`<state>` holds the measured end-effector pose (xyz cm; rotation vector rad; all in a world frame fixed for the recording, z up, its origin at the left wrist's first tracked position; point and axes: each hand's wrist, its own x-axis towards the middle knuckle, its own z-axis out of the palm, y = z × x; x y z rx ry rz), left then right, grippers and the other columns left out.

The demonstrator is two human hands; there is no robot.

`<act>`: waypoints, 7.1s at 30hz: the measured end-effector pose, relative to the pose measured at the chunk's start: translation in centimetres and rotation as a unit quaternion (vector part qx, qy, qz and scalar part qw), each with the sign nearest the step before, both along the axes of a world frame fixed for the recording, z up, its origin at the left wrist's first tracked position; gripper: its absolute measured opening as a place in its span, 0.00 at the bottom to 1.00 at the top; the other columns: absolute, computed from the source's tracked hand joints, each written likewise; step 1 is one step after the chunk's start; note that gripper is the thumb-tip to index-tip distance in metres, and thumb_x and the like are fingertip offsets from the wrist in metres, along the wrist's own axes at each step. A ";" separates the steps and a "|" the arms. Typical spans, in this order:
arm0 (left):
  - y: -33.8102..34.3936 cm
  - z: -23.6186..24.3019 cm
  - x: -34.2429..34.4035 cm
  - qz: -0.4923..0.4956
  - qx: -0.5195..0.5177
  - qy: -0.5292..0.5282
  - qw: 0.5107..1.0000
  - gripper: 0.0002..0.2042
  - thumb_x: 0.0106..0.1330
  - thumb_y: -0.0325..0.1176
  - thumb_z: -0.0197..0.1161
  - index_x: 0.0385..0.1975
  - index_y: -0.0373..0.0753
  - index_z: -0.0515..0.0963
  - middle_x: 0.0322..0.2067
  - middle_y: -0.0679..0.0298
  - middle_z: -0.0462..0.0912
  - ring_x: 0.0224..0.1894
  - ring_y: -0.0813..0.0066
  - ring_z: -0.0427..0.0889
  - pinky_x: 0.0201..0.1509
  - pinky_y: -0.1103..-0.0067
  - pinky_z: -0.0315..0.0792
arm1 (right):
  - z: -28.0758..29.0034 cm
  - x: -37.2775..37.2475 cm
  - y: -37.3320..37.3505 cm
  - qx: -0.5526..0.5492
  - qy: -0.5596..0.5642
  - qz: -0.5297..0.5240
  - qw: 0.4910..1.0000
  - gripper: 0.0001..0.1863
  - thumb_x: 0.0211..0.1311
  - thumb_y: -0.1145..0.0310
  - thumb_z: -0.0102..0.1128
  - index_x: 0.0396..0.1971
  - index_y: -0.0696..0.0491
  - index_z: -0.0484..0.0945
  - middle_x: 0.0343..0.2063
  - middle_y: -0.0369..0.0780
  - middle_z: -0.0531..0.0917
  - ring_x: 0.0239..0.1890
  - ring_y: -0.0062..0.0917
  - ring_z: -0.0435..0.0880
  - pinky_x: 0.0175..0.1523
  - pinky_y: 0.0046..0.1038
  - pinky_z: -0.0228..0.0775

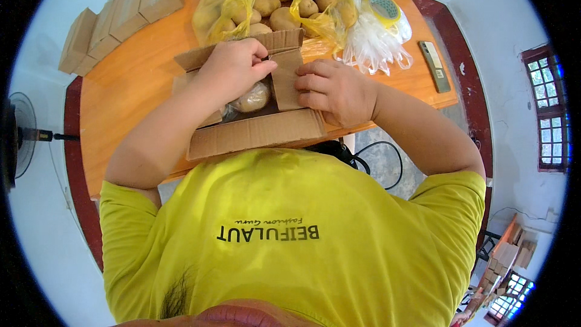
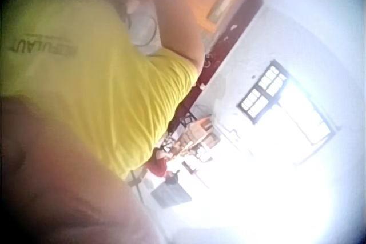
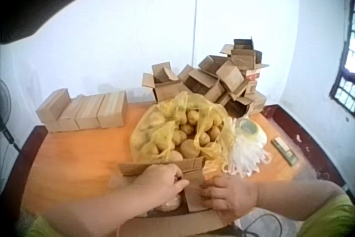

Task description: The person places individually wrapped potatoes into a cardboard box, closes the flaps, and seals the box with clear packing tape. The person then turns the box and presses the tape to ensure it is secure.

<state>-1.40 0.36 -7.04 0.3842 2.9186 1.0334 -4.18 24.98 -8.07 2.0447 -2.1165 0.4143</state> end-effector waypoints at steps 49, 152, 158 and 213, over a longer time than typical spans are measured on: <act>-7.9 -2.6 8.9 -0.076 -0.106 0.262 0.956 0.24 0.43 0.44 0.76 0.39 0.40 0.78 0.42 0.61 0.76 0.45 0.57 0.74 0.49 0.65 0.69 | -1.8 0.7 -1.7 -0.119 -0.082 -0.190 0.971 0.10 0.51 0.71 0.68 0.29 0.53 0.74 0.38 0.43 0.78 0.42 0.40 0.76 0.48 0.35 0.72; -0.7 -3.4 2.3 -0.079 0.021 -0.016 0.997 0.32 0.65 0.37 0.61 0.66 0.31 0.60 0.67 0.46 0.61 0.70 0.53 0.58 0.73 0.68 0.54 | -7.7 -1.4 -5.4 -0.328 -0.730 -0.167 0.576 0.20 0.66 0.74 0.41 0.56 0.55 0.71 0.48 0.38 0.79 0.49 0.22 0.77 0.55 0.26 0.71; -0.5 -3.4 2.3 -0.077 0.004 -0.010 0.997 0.31 0.65 0.37 0.60 0.66 0.31 0.60 0.66 0.45 0.61 0.70 0.51 0.58 0.73 0.67 0.55 | -8.1 -1.6 -5.3 -0.334 -0.728 -0.175 0.573 0.20 0.65 0.74 0.42 0.56 0.55 0.71 0.48 0.38 0.79 0.49 0.22 0.77 0.54 0.27 0.71; -3.7 -0.5 6.8 -0.046 -0.251 0.129 0.958 0.40 0.49 0.55 0.71 0.59 0.37 0.68 0.64 0.45 0.62 0.67 0.46 0.60 0.69 0.57 0.54 | -8.5 -1.3 -4.4 -0.357 -0.736 -0.170 0.550 0.16 0.63 0.73 0.49 0.51 0.49 0.72 0.42 0.37 0.79 0.43 0.22 0.77 0.50 0.26 0.72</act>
